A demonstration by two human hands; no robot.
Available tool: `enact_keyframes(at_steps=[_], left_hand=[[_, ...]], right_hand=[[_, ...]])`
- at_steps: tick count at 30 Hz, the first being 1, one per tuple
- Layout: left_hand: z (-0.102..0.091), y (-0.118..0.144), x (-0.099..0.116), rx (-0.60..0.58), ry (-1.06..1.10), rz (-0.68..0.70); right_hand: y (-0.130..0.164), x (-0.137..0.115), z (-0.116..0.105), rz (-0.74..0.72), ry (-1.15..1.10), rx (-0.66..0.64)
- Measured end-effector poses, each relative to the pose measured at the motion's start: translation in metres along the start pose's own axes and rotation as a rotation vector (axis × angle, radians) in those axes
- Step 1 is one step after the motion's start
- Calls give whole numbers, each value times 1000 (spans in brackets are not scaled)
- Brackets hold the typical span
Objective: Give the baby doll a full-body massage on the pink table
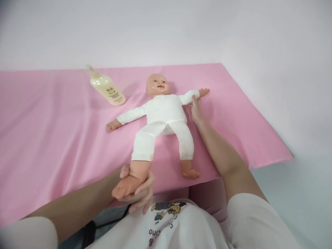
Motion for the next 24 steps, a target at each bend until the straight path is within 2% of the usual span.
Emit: enact_keyframes(at_steps=[3, 5, 6, 7, 10, 11, 12, 15, 20, 22, 24], left_hand=[[16, -1, 19, -184, 14, 133], [21, 1, 35, -212, -21, 197], [18, 2, 43, -155, -44, 233], [9, 6, 54, -37, -62, 286], [-30, 33, 79, 491, -58, 470], [-39, 43, 81, 624, -45, 497], [-43, 49, 81, 703, -36, 501], [-52, 55, 78, 798, -20, 480], [-61, 61, 74, 846, -29, 441], [-61, 59, 70, 828, -38, 407], [-56, 50, 64, 737, -48, 338]], right_hand=[[4, -9, 6, -99, 44, -46], [5, -9, 14, -126, 119, -112], [5, -9, 21, -135, 183, -161], [7, -9, 28, -149, 267, -218], [16, -14, 55, -230, 590, -415], [21, -16, 64, -262, 689, -475], [25, -18, 71, -292, 772, -527], [31, -23, 81, -347, 909, -608], [31, -24, 81, -352, 935, -595], [30, -24, 78, -337, 880, -566], [27, -23, 72, -320, 772, -507]])
Point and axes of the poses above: each hand's wrist, its own y-axis away from the middle knuckle, its own z-axis out of the palm, x = y × z, the point moved 10 cm from there along -y, towards the middle knuckle, and after that the axes turned 11 degrees about -x, right-handed, at the moved point
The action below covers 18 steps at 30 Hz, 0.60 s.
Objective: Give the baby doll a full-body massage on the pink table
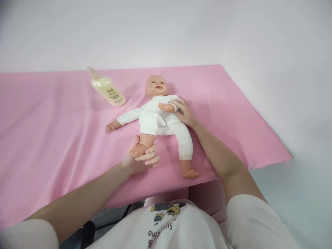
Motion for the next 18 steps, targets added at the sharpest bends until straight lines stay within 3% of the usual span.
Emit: enact_keyframes(at_steps=[4, 11, 18], left_hand=[[28, 3, -17, -218, -51, -130], [41, 13, -40, -349, -170, -291], [37, 18, -50, -293, -239, -430]], right_hand=[[4, 24, -14, 77, -312, 216], [21, 54, -36, 251, -625, 521], [31, 87, -37, 521, -809, 630]])
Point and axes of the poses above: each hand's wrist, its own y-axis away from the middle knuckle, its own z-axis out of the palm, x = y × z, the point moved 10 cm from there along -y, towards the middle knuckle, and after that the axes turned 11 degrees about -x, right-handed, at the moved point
